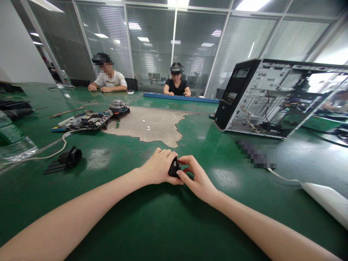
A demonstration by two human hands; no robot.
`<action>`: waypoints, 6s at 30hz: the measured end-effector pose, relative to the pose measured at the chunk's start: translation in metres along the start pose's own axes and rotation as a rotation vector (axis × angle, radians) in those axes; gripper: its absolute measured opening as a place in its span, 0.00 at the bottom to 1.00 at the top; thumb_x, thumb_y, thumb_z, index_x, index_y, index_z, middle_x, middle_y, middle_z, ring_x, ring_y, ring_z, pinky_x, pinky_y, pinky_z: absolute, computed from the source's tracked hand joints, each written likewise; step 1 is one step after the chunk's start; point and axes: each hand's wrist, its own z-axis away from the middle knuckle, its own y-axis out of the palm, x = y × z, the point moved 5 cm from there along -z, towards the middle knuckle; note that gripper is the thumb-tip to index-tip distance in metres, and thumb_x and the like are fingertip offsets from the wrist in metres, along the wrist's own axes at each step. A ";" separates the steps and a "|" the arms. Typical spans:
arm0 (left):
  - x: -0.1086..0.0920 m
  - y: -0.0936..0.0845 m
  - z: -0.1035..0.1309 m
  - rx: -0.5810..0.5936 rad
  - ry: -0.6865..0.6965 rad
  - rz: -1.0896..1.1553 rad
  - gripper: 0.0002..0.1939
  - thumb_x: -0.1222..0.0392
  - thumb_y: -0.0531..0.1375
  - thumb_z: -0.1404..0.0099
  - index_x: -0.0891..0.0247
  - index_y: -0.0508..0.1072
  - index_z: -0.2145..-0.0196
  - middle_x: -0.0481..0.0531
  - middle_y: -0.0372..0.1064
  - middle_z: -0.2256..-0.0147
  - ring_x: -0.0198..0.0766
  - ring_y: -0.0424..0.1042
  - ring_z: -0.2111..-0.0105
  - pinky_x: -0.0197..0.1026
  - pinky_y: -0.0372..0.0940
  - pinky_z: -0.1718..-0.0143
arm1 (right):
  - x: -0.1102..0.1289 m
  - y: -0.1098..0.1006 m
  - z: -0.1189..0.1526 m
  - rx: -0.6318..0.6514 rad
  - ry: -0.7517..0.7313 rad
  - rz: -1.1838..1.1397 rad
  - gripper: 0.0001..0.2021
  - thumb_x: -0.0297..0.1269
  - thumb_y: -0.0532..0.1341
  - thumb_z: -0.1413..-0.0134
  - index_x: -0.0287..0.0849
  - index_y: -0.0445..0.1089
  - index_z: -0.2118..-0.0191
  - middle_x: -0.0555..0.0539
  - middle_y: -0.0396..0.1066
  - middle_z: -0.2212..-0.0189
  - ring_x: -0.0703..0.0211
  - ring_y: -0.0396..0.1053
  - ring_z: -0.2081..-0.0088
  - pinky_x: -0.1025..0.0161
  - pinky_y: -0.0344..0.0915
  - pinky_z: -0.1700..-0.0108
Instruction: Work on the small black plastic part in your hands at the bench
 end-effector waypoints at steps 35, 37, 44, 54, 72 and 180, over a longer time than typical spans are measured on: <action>0.002 0.003 0.000 -0.003 -0.008 0.014 0.32 0.35 0.57 0.54 0.64 0.62 0.62 0.54 0.64 0.65 0.45 0.64 0.64 0.44 0.51 0.62 | -0.001 0.001 0.000 0.027 0.032 0.035 0.12 0.32 0.53 0.46 0.43 0.58 0.55 0.45 0.62 0.60 0.58 0.65 0.59 0.60 0.67 0.61; 0.002 0.003 0.000 0.000 -0.008 0.006 0.32 0.35 0.58 0.55 0.64 0.62 0.62 0.54 0.64 0.65 0.45 0.64 0.65 0.44 0.52 0.63 | -0.004 0.002 0.000 0.060 0.075 0.021 0.12 0.32 0.53 0.45 0.43 0.57 0.54 0.46 0.63 0.61 0.60 0.66 0.62 0.60 0.67 0.62; 0.001 0.003 0.000 0.006 -0.005 0.009 0.31 0.36 0.57 0.53 0.65 0.62 0.60 0.55 0.64 0.65 0.45 0.64 0.64 0.45 0.52 0.62 | 0.004 0.000 0.002 0.014 -0.009 0.069 0.11 0.31 0.56 0.48 0.44 0.59 0.57 0.46 0.62 0.60 0.57 0.64 0.59 0.60 0.67 0.61; 0.001 0.001 -0.001 0.002 -0.011 0.015 0.30 0.36 0.57 0.53 0.65 0.62 0.62 0.54 0.64 0.65 0.45 0.64 0.65 0.45 0.52 0.62 | 0.003 0.001 0.001 0.028 -0.007 0.076 0.13 0.31 0.53 0.46 0.45 0.57 0.54 0.45 0.60 0.59 0.57 0.63 0.57 0.59 0.68 0.61; 0.001 0.002 -0.001 0.011 -0.018 0.020 0.29 0.37 0.57 0.53 0.64 0.62 0.62 0.54 0.64 0.65 0.45 0.64 0.65 0.45 0.52 0.63 | 0.005 -0.001 0.002 0.021 -0.010 0.092 0.14 0.30 0.53 0.46 0.45 0.57 0.53 0.44 0.60 0.59 0.57 0.63 0.58 0.58 0.68 0.61; 0.002 0.003 -0.001 0.015 -0.007 0.010 0.34 0.34 0.58 0.55 0.65 0.61 0.61 0.53 0.64 0.65 0.45 0.64 0.64 0.44 0.52 0.63 | -0.006 -0.001 -0.001 0.019 0.156 -0.130 0.10 0.33 0.55 0.47 0.43 0.59 0.57 0.47 0.63 0.61 0.60 0.65 0.60 0.60 0.65 0.59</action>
